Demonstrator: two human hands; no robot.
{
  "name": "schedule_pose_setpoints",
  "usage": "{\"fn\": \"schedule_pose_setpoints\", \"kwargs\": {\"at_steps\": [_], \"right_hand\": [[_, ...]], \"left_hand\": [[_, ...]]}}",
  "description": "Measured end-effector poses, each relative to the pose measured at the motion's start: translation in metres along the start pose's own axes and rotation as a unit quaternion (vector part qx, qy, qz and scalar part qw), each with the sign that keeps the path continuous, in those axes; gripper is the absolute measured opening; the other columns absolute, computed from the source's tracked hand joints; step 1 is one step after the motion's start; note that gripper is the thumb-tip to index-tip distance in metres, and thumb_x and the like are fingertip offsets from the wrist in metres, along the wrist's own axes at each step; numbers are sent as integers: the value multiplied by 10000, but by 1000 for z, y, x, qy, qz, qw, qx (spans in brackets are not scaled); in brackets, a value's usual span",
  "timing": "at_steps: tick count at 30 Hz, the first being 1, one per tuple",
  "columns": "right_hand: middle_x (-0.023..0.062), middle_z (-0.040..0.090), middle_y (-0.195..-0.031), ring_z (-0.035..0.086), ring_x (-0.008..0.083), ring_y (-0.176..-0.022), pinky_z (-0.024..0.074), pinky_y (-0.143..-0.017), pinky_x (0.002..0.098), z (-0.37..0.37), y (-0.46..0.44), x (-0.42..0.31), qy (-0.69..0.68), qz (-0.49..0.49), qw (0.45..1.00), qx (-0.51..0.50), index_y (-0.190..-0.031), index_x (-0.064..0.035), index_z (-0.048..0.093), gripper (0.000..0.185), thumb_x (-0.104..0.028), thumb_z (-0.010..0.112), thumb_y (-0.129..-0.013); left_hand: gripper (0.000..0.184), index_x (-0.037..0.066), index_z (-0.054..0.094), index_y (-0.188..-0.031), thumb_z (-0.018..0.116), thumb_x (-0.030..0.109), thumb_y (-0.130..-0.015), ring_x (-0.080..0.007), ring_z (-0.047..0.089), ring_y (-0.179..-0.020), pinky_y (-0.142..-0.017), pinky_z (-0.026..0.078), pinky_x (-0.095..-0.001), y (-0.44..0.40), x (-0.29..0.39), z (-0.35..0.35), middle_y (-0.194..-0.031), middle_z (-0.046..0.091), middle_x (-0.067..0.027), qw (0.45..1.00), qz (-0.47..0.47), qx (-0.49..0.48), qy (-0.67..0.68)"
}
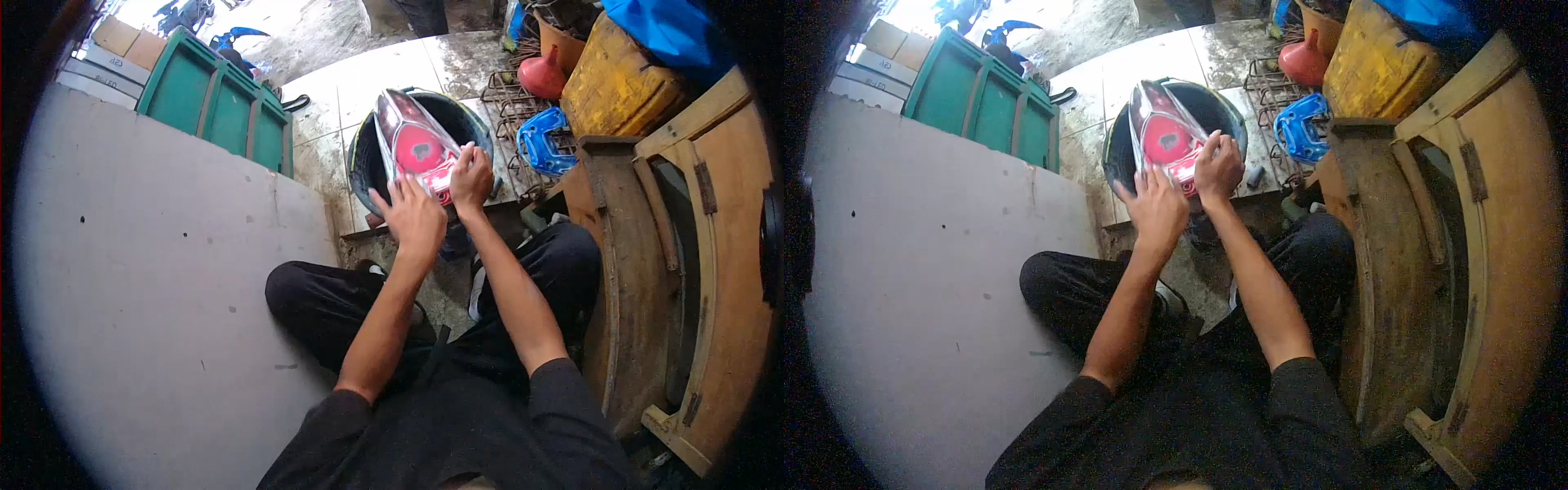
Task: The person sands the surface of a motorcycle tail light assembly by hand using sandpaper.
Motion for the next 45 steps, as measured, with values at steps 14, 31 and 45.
{"fn": "schedule_pose_setpoints", "kwargs": {"at_steps": [14,31,45], "right_hand": [[206,614,-837,590,432,-813,440,-721,537,-2,1,3,-19,0,1000,-10,-801,-13,569,365,-285,430,-1001],[212,616,-834,587,438,-799,441,-709,541,0,0,3,-32,-20,999,7,-787,-5,573,359,-267,435,-992],[215,613,-854,590,439,-792,445,-696,533,-4,-1,1,-38,-2,999,-3,-802,2,568,349,-258,445,-998]], "left_hand": [[451,12,532,-1326,425,267,-970,-362,439,-1350,-1108,118,-696,17,10,-25,-1336,592,-135,999,21,-43,15],[414,48,597,-1274,507,240,-918,-381,427,-1341,-1125,80,-647,18,-5,-16,-1301,619,-83,997,29,46,55],[331,116,650,-1155,631,92,-825,-298,603,-1007,-812,501,-331,13,-41,9,-1227,634,-37,964,73,120,226]]}}
Point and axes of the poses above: each hand's wrist, its own y-axis away from the middle knuckle, its own z-axis out of the palm, x = y × z, the point moved 1 cm from there along -y, towards the middle knuckle
